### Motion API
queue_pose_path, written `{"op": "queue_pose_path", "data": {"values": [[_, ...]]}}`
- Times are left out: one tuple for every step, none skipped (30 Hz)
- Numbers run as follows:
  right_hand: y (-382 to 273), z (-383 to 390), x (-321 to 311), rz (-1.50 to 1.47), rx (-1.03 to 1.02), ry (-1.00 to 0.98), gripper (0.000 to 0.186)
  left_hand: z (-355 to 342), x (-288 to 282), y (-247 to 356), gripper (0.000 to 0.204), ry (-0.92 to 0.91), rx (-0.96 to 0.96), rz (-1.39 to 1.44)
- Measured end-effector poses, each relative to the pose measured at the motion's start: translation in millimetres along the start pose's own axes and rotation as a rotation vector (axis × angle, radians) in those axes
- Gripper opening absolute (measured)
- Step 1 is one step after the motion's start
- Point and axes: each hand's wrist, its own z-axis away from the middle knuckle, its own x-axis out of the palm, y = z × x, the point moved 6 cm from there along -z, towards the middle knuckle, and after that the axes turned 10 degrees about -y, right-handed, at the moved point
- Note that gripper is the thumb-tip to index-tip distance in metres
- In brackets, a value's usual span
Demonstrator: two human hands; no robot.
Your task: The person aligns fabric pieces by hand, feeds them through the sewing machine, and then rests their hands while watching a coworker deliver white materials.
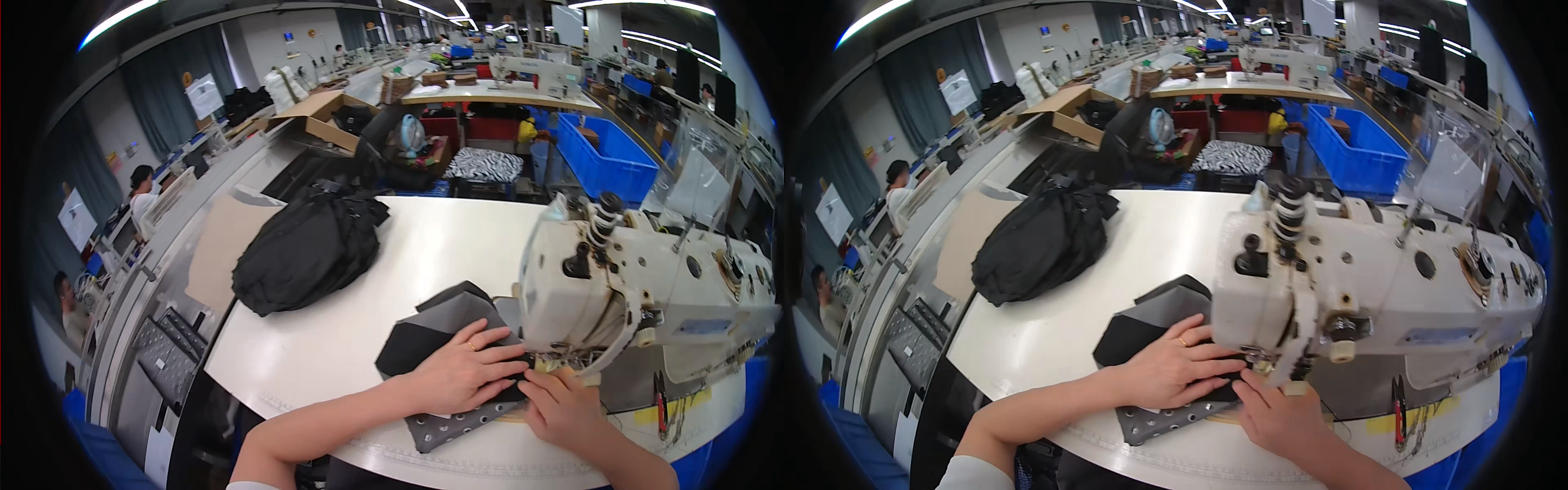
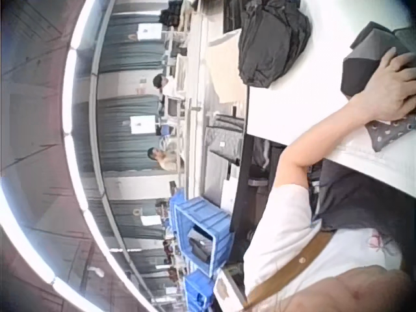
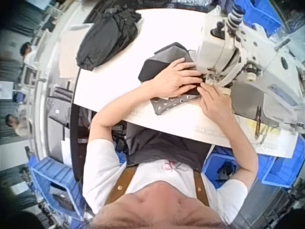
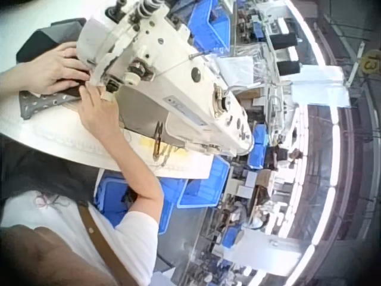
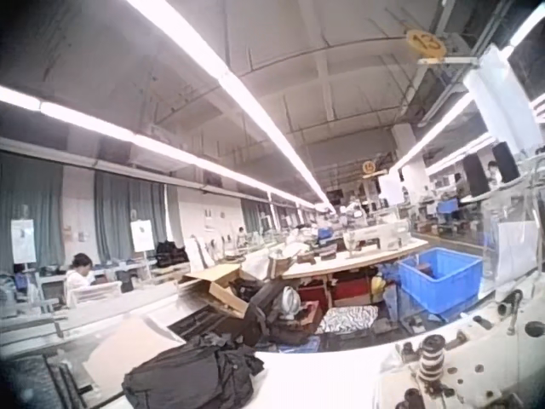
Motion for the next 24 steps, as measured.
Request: {"op": "queue_pose_path", "data": {"values": [[6,2,1,-0.092,0.069,-0.081,0.035,0,4,1,0.035,-0.006,0.003,-0.004],[5,2,-5,-0.098,0.036,-0.067,0.035,2,7,0,0.036,-0.011,-0.004,-0.003],[1,0,-8,-0.138,-0.074,-0.078,0.036,5,2,3,0.03,0.057,0.022,-0.021],[-4,0,-9,-0.176,-0.18,-0.095,0.038,9,-6,6,0.027,0.148,0.057,0.014],[-7,-1,-7,-0.177,-0.206,-0.086,0.038,15,-16,8,0.024,0.239,0.094,0.046],[-7,-2,-5,-0.211,-0.177,-0.055,0.035,23,-31,11,0.021,0.382,0.125,-0.101],[-4,1,-4,-0.235,-0.122,-0.03,0.034,27,-51,10,0.024,0.467,0.14,-0.276],[-3,0,-5,-0.252,-0.112,0.005,0.034,39,-71,-2,0.024,0.538,0.029,-0.378],[-5,0,-4,-0.251,-0.119,0.009,0.034,51,-94,-24,0.025,0.617,-0.118,-0.421],[-5,0,-5,-0.264,-0.098,0.031,0.033,63,-115,-51,0.031,0.717,-0.266,-0.463],[-4,1,-6,-0.278,-0.075,0.054,0.033,77,-131,-73,0.039,0.673,-0.466,-0.513],[-6,1,-7,-0.276,-0.078,0.054,0.033,96,-140,-98,0.043,0.653,-0.585,-0.548],[-6,0,-8,-0.285,-0.083,0.072,0.032,117,-144,-117,0.046,0.582,-0.732,-0.6],[-7,-2,-9,-0.298,-0.092,0.091,0.032,139,-146,-134,0.039,0.485,-0.802,-0.636],[-9,-4,-9,-0.302,-0.101,0.094,0.032,163,-146,-150,0.024,0.451,-0.803,-0.611],[-9,-4,-9,-0.299,-0.098,0.101,0.031,171,-151,-152,0.017,0.579,-0.783,-0.435],[-9,-4,-9,-0.296,-0.096,0.108,0.031,179,-154,-153,0.01,0.703,-0.759,-0.256],[-10,-5,-12,-0.294,-0.094,0.106,0.031,190,-157,-153,0.011,0.886,-0.735,0.003],[-12,-5,-18,-0.268,-0.1,0.136,0.032,198,-157,-151,0.011,1.056,-0.699,0.272],[-14,-4,-23,-0.238,-0.102,0.165,0.032,200,-162,-144,0.011,1.179,-0.64,0.427],[-14,-2,-24,-0.233,-0.092,0.161,0.032,200,-164,-132,0.008,1.268,-0.526,0.642],[-16,2,-28,-0.241,-0.13,0.181,0.032,195,-165,-117,0.007,1.269,-0.489,0.791],[-18,5,-31,-0.244,-0.162,0.199,0.032,188,-162,-105,0.007,1.261,-0.446,0.947],[-24,3,-33,-0.234,-0.148,0.2,0.032,179,-153,-91,0.005,1.199,-0.465,1.092]]}}
